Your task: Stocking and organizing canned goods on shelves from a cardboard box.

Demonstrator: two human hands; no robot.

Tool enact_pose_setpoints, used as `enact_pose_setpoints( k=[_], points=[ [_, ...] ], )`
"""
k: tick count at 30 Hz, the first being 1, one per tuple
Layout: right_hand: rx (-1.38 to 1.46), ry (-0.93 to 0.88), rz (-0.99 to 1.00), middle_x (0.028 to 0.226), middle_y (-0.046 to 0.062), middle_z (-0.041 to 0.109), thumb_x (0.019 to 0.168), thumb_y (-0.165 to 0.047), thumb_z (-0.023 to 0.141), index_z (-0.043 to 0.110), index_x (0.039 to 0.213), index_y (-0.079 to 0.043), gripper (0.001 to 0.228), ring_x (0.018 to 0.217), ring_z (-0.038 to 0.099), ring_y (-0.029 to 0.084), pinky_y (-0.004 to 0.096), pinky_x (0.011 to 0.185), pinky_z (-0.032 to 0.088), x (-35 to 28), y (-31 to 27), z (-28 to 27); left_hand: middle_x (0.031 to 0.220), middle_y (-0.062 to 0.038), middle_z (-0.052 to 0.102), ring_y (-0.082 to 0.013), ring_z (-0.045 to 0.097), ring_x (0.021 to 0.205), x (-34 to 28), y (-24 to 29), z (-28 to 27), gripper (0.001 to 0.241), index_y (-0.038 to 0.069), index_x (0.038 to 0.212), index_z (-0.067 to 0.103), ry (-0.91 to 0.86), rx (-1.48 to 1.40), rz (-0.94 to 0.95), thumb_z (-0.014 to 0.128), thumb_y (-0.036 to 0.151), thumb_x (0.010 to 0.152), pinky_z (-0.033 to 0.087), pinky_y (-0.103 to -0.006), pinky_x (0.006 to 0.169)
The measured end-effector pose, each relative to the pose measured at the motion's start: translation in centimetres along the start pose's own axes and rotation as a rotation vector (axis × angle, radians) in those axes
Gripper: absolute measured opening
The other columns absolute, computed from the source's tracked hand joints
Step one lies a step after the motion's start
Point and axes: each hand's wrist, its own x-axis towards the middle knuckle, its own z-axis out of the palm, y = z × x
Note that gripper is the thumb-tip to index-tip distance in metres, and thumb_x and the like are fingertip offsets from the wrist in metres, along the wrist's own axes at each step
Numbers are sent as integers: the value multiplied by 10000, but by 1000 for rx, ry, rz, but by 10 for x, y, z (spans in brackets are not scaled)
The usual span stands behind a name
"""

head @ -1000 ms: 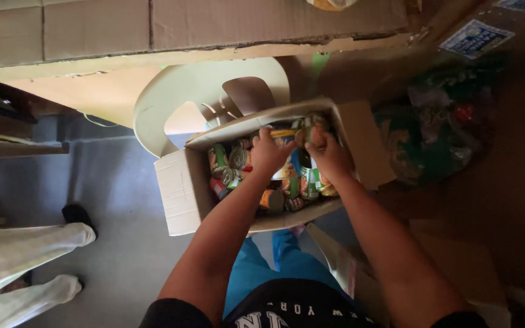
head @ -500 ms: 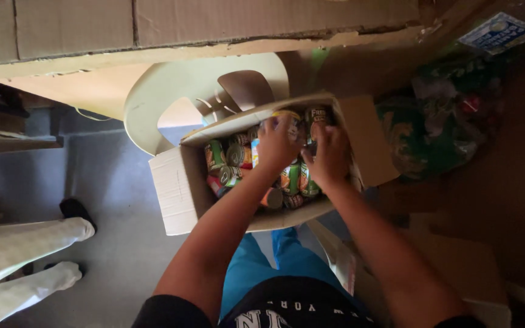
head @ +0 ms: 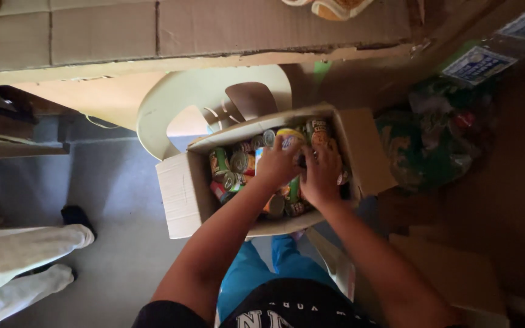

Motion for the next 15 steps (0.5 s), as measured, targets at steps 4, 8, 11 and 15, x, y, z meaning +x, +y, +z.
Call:
enact_pose_setpoints(
  k=[4, 8, 11, 15],
  points=[
    [60, 92, -7, 1392, 144, 512, 817, -189, 738, 561, 1378, -169, 589, 1416, 376, 415, 645, 1143, 225, -12, -19, -7, 1431, -176, 528, -471, 569, 1212, -25, 4, -5, 674, 332, 1428, 550, 135, 58, 69, 746, 427, 790, 497, -613, 886],
    [19, 78, -17, 1348, 99, 549, 806, -184, 736, 588, 1345, -197, 560, 1347, 411, 400, 658, 1097, 201, -9, -42, -30, 1402, -149, 583, -448, 588, 1173, -44, 1, 3, 560, 278, 1375, 589, 233, 2, -13, 702, 363, 832, 499, -600, 884],
    [279, 243, -148, 1329, 164, 564, 834, -188, 734, 555, 1371, -113, 571, 1300, 479, 405, 574, 1110, 293, 5, -52, -40, 1310, -158, 643, -414, 623, 1160, -47, -3, -9, 474, 168, 1335, 618, 417, -238, 76, 672, 251, 872, 539, -533, 940],
    [590, 373, -286, 1273, 181, 614, 871, -36, 645, 584, 1366, -65, 500, 1198, 587, 395, 445, 1022, 479, 27, -96, -103, 1235, -153, 650, -315, 694, 1071, -72, 33, -102, 427, 80, 1292, 620, 556, -662, 167, 661, 118, 869, 585, -433, 881]
  ],
)
